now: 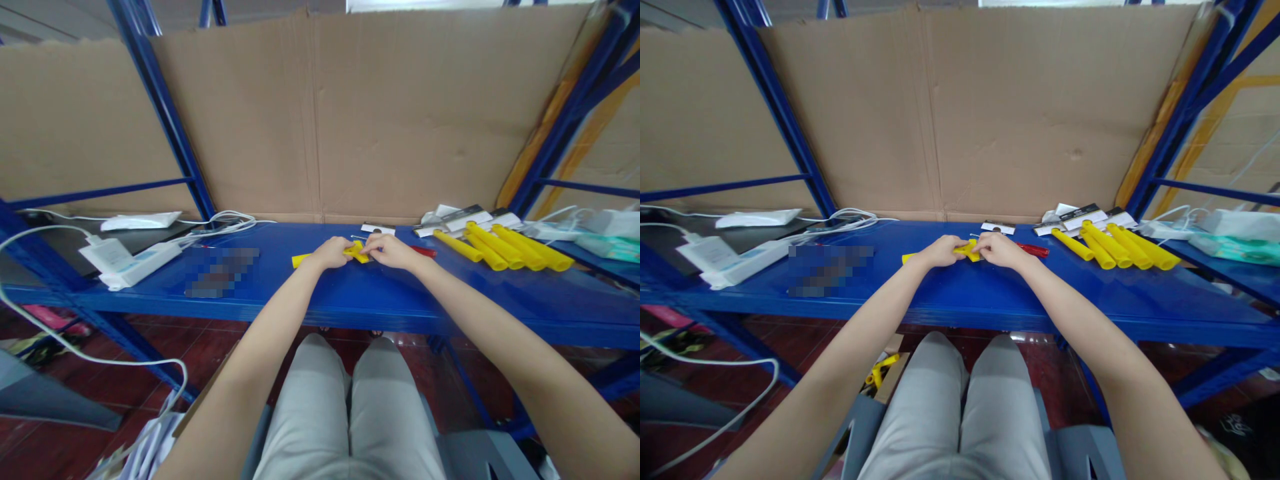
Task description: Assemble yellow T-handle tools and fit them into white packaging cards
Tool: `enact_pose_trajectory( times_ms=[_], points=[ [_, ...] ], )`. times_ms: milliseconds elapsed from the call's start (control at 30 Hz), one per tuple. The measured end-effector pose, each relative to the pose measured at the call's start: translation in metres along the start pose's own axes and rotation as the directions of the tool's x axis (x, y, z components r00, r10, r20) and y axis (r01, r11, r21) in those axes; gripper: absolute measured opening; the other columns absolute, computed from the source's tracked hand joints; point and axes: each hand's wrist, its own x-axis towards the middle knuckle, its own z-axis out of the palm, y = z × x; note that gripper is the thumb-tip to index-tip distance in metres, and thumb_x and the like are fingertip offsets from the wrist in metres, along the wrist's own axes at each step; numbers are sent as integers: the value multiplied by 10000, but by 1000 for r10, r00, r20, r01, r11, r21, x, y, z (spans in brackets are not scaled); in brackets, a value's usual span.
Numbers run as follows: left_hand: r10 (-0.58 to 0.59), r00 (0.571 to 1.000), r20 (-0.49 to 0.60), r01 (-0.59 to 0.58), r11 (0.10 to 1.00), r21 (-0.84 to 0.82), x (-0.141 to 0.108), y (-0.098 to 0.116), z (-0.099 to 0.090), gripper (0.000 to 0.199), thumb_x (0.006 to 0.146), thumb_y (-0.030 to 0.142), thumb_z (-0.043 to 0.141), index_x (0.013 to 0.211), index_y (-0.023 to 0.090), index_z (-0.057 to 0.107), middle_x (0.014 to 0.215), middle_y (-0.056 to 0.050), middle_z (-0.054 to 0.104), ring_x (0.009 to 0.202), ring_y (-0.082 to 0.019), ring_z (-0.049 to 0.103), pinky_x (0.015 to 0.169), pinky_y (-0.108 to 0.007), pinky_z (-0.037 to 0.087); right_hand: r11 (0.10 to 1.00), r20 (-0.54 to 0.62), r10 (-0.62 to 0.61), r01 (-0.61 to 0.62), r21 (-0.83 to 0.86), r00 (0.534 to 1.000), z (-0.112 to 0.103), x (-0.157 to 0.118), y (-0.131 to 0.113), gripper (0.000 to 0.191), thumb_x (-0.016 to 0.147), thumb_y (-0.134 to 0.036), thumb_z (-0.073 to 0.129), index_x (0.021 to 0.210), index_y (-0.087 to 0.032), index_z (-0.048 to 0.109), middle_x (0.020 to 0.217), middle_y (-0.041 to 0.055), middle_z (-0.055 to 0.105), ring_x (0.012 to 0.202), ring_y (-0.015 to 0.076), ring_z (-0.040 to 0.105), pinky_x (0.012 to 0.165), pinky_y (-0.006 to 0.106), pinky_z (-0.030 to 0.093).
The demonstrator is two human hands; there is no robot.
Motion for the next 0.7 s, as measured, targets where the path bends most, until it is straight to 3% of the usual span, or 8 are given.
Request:
enact_pose_trajectory(
  times_ms=[300, 467, 600, 700],
  points=[
    [15, 999, -37, -17, 999, -32, 1, 0, 1, 348, 786, 183, 594, 1123, 198, 679, 1107, -51, 702, 1027, -215, 635, 906, -287, 460, 999, -43, -15, 13, -39, 999, -2, -1, 1, 371, 790, -64, 443, 946, -208, 748, 830, 52, 658, 752, 148, 586, 733, 281, 458],
    [27, 999, -29, -28, 999, -46, 1, 0, 1, 361, 783, 173, 597, 1135, 173, 673, 1109, -78, 699, 1005, -222, 643, 892, -302, 469, 996, -62, 45, -49, -69, 997, -3, -1, -1, 342, 793, -88, 453, 989, -178, 718, 877, 69, 685, 803, 168, 604, 760, 291, 462],
    [33, 999, -27, -33, 999, -19, 1, 1, 0, 345, 779, 186, 610, 1114, 141, 678, 1101, -105, 696, 1017, -242, 637, 895, -315, 467, 964, -112, 262, -265, -10, 959, 0, 1, -2, 262, 819, -188, 536, 1044, -156, 665, 910, 80, 697, 793, 175, 619, 744, 292, 470],
    [30, 999, -45, -31, 999, -10, 1, 3, 1, 337, 777, 187, 619, 1109, 172, 678, 1104, -78, 697, 1018, -230, 637, 891, -304, 468, 848, -24, 503, -488, 205, 864, 3, 3, -6, 301, 847, -224, 555, 1131, -128, 585, 754, 49, 678, 608, 136, 592, 605, 247, 462]
  ],
)
